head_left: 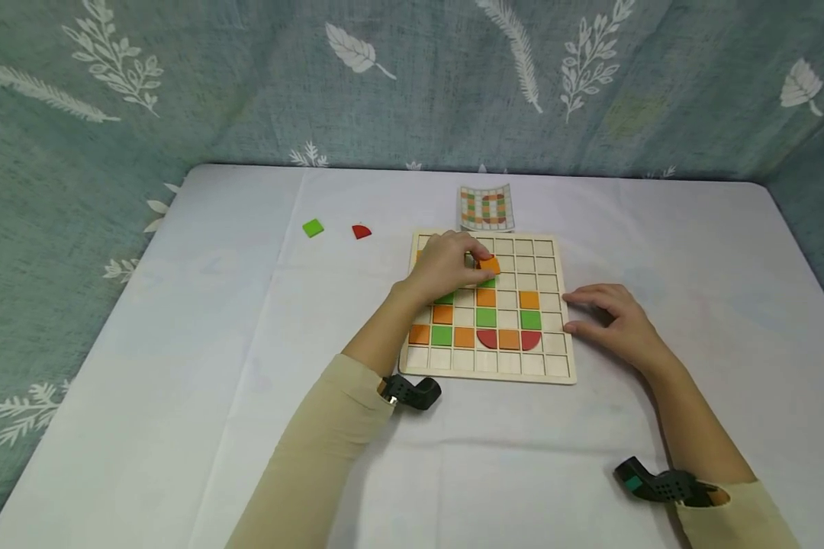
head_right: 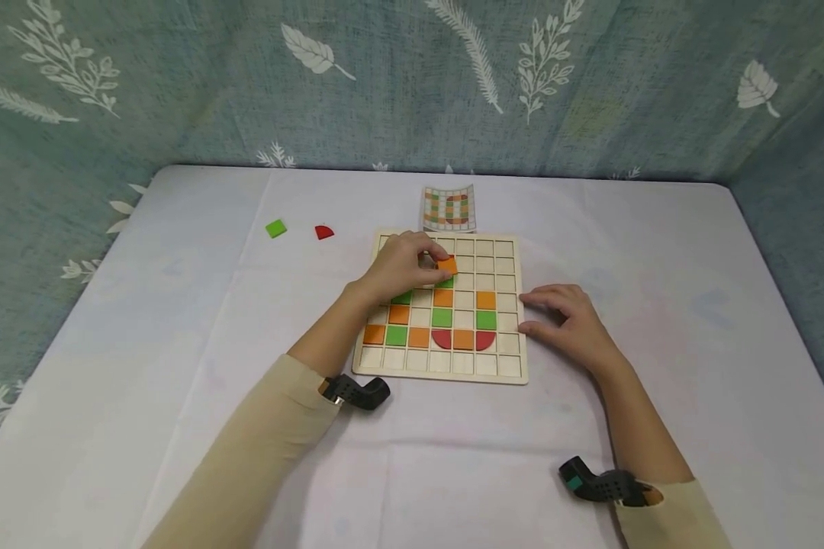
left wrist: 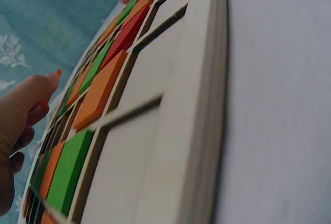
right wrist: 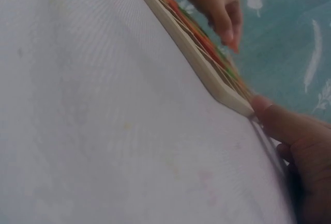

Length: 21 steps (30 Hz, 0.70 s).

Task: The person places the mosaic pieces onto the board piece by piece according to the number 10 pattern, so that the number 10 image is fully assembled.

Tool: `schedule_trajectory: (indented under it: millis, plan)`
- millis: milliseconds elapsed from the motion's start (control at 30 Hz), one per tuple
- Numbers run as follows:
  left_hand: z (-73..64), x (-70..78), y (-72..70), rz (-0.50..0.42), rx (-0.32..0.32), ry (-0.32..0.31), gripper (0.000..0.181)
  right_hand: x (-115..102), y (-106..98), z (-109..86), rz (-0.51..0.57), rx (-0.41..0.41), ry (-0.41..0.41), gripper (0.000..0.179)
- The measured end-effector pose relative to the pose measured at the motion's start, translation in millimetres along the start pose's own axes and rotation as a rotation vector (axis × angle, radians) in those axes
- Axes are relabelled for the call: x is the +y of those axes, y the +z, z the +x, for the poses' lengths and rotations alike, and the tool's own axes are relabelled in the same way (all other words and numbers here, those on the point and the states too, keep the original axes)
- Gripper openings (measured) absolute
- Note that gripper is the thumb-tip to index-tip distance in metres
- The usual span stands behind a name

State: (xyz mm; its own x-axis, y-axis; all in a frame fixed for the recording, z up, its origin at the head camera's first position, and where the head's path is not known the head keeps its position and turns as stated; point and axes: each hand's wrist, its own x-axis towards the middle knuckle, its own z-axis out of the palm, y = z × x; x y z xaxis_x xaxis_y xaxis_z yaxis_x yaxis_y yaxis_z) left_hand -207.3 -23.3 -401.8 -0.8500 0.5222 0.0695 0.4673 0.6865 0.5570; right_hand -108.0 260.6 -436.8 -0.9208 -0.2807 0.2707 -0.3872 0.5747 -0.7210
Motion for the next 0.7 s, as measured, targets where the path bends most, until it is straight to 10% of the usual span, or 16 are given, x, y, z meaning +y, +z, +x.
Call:
schedule_trajectory:
  millis: [700]
  plan:
    - [21.0,13.8,19.1,0.028,-0.020,-0.135,0.030,4.1,-0.4,-1.4,0.020,0.003,-0.008,0.044]
